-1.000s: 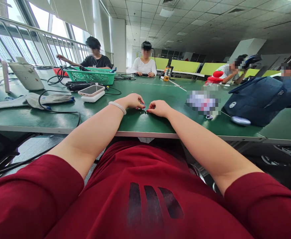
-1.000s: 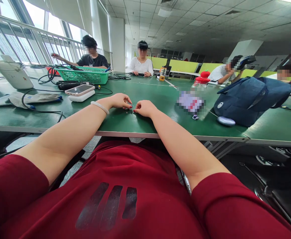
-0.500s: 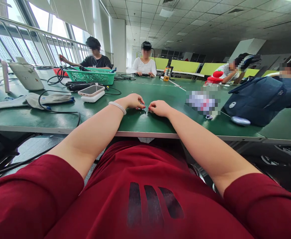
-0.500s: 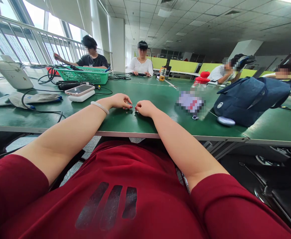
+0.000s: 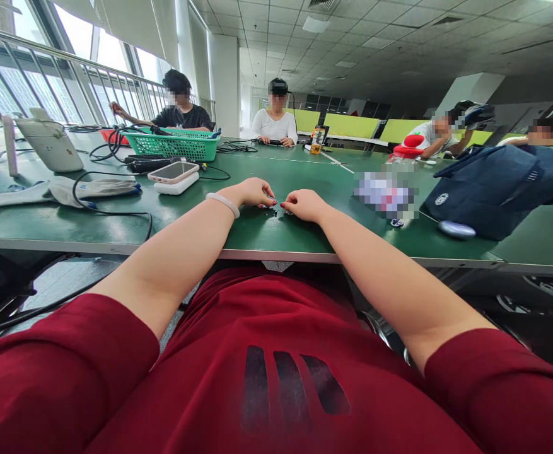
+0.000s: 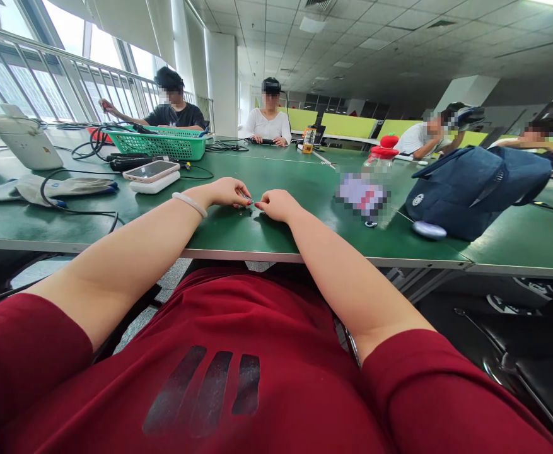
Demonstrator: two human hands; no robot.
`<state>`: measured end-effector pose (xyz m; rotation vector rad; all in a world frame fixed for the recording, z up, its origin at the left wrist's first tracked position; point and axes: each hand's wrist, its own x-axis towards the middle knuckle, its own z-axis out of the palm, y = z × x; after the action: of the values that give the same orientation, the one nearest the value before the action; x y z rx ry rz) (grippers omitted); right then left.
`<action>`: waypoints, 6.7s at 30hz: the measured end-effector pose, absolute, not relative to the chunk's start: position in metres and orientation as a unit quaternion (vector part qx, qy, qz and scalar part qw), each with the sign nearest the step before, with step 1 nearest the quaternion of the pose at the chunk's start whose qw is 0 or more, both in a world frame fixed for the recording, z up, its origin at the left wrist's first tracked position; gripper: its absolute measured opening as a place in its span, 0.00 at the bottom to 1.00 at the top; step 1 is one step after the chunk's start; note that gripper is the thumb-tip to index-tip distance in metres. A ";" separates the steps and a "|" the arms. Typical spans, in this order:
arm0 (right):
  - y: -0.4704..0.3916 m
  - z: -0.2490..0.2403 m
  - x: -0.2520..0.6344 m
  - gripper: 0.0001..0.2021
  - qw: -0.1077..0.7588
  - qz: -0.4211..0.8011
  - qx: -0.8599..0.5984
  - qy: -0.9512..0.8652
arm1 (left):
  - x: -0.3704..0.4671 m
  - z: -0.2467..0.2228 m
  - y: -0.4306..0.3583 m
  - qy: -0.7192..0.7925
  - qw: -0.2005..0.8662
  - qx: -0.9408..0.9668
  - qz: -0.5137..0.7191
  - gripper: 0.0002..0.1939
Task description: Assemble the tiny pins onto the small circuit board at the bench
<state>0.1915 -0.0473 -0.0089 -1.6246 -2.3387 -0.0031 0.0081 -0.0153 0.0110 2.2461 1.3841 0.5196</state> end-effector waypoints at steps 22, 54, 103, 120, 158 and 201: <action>-0.042 -0.012 0.198 0.08 0.156 0.008 -0.561 -0.813 | 0.009 0.013 -0.018 0.510 0.229 0.808 0.188 0.16; -0.049 -0.013 0.187 0.11 0.177 0.003 -0.478 -0.861 | 0.007 0.011 -0.015 0.505 0.224 0.812 0.188 0.16; -0.051 -0.019 0.174 0.05 0.200 -0.042 -0.410 -0.889 | 0.004 0.014 -0.014 0.548 0.158 0.800 0.184 0.22; -0.058 -0.011 0.177 0.07 0.315 -0.064 -0.455 -0.831 | 0.008 0.015 -0.021 0.523 0.195 0.803 0.209 0.18; -0.045 -0.016 0.183 0.10 0.380 0.049 -0.480 -0.789 | 0.010 0.016 -0.032 0.458 0.340 0.780 0.257 0.17; -0.063 -0.010 0.176 0.11 0.234 -0.180 -0.489 -0.821 | 0.006 0.017 -0.027 0.531 0.350 0.735 0.235 0.13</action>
<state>0.1759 -0.0626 -0.0103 -1.3419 -2.2547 -0.4956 0.0061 -0.0267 0.0171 1.9029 1.3758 0.6085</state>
